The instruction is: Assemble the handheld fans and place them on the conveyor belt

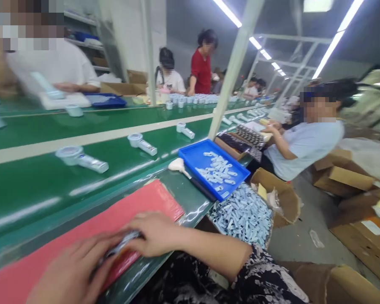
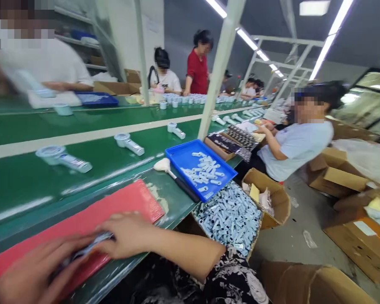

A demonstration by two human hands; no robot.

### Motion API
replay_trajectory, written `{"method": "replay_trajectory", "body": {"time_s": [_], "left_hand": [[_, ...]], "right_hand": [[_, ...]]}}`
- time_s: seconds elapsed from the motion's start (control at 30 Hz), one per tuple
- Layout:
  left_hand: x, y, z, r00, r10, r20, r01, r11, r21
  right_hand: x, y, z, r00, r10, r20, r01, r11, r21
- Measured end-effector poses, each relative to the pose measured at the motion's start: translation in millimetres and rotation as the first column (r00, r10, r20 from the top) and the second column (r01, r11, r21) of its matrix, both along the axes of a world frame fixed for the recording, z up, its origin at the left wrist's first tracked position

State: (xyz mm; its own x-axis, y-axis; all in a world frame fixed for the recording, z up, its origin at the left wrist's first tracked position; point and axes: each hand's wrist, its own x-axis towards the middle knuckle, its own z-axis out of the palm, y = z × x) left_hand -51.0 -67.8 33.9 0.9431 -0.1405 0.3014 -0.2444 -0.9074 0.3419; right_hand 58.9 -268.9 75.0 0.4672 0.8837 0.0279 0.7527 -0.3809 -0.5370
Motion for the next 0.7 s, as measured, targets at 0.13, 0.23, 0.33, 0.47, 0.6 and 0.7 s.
{"method": "replay_trajectory", "body": {"time_s": [0.13,0.23,0.33,0.47,0.6,0.7], "left_hand": [[0,-30,43.0,0.992,0.086,-0.095,-0.087,0.996,-0.004],[-1,-34,53.0,0.993,0.07,-0.094,-0.069,0.998,0.006],[-7,-33,51.6,0.993,0.04,-0.113,-0.04,0.999,0.0],[-10,-34,49.6,0.989,0.066,-0.13,-0.067,0.998,0.0],[-7,-36,52.1,0.987,0.079,-0.141,-0.082,0.997,-0.014],[-10,-36,52.4,0.984,0.082,-0.158,-0.09,0.995,-0.043]], "right_hand": [[-15,-7,-5.9,0.992,-0.121,0.018,0.119,0.987,0.106],[-17,-10,-11.8,0.995,-0.097,-0.018,0.099,0.982,0.161],[-17,-15,-13.5,0.999,-0.025,-0.034,0.031,0.984,0.173],[-18,-17,-10.9,1.0,-0.012,-0.019,0.015,0.985,0.17],[-14,-14,-7.6,0.995,-0.044,-0.092,0.059,0.985,0.165],[-12,-15,-5.9,0.989,-0.006,-0.147,0.032,0.984,0.176]]}}
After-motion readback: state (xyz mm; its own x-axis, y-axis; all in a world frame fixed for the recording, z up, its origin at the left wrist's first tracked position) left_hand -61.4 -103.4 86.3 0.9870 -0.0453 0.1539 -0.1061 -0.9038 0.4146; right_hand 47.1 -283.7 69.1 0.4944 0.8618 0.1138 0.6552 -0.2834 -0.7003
